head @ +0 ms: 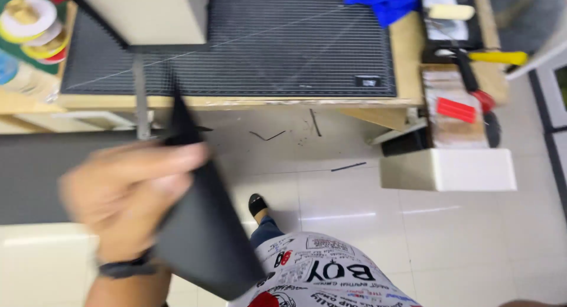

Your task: Applying a black sheet to a surface and using a squeegee to smooth it out, along with using a roller to apply adhesive or paint to a white box.

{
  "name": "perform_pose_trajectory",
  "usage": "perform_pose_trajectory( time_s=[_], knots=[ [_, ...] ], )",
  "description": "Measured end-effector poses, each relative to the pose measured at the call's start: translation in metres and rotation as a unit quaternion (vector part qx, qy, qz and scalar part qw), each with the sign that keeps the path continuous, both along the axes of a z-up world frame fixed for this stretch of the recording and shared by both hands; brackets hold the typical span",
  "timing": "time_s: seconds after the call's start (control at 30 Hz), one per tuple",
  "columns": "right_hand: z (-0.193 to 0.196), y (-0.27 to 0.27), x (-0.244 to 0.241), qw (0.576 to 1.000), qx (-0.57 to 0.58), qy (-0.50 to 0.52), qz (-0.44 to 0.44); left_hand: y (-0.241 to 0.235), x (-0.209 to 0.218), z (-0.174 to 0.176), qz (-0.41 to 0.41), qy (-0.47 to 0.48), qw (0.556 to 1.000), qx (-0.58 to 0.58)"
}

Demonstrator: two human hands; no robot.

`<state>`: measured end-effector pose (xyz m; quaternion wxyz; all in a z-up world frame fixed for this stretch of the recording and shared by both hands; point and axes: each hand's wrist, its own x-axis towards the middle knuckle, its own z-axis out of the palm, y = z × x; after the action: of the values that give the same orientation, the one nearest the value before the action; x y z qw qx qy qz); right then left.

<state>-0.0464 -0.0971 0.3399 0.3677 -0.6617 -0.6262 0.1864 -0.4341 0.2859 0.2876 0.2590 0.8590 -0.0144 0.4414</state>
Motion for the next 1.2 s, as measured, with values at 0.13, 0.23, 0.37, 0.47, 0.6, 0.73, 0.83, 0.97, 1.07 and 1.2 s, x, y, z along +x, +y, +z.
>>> perform_pose_trajectory(
  time_s=[0.13,0.23,0.37,0.47,0.6,0.73,0.83,0.97,1.07,1.2],
  knots=[
    [-0.025,-0.047,-0.042,0.997,-0.004,0.037,-0.060,-0.135,0.125,0.037,-0.099,-0.047,0.925,-0.364],
    [-0.065,-0.048,-0.083,0.994,-0.002,0.065,-0.088,-0.199,0.172,0.044,-0.075,-0.091,0.966,-0.229],
    [-0.123,-0.037,-0.123,0.940,-0.229,0.250,0.026,-0.279,0.227,0.029,-0.087,-0.181,0.968,-0.149],
    [-0.127,-0.059,-0.126,0.937,-0.176,0.289,-0.083,-0.316,0.235,0.039,-0.141,-0.191,0.960,-0.149],
    [-0.125,-0.073,-0.104,0.898,-0.041,0.326,-0.294,-0.291,0.227,0.036,-0.288,-0.028,0.948,-0.132],
    [-0.117,-0.136,-0.048,0.864,0.074,0.257,-0.426,-0.239,0.217,0.031,-0.223,0.124,0.960,-0.115],
    [-0.202,-0.283,0.051,0.932,0.200,0.278,-0.118,-0.228,0.240,-0.003,-0.315,0.319,0.870,-0.207],
    [-0.032,-0.229,0.031,0.833,0.387,0.289,-0.271,-0.247,0.255,-0.048,-0.397,0.363,0.772,-0.338],
    [-0.026,-0.268,0.050,0.831,0.326,0.315,-0.321,-0.252,0.248,-0.084,-0.391,0.396,0.743,-0.371],
    [-0.037,-0.298,0.056,0.801,0.359,0.349,-0.326,-0.246,0.252,-0.157,-0.327,0.263,0.745,-0.518]
  ],
)
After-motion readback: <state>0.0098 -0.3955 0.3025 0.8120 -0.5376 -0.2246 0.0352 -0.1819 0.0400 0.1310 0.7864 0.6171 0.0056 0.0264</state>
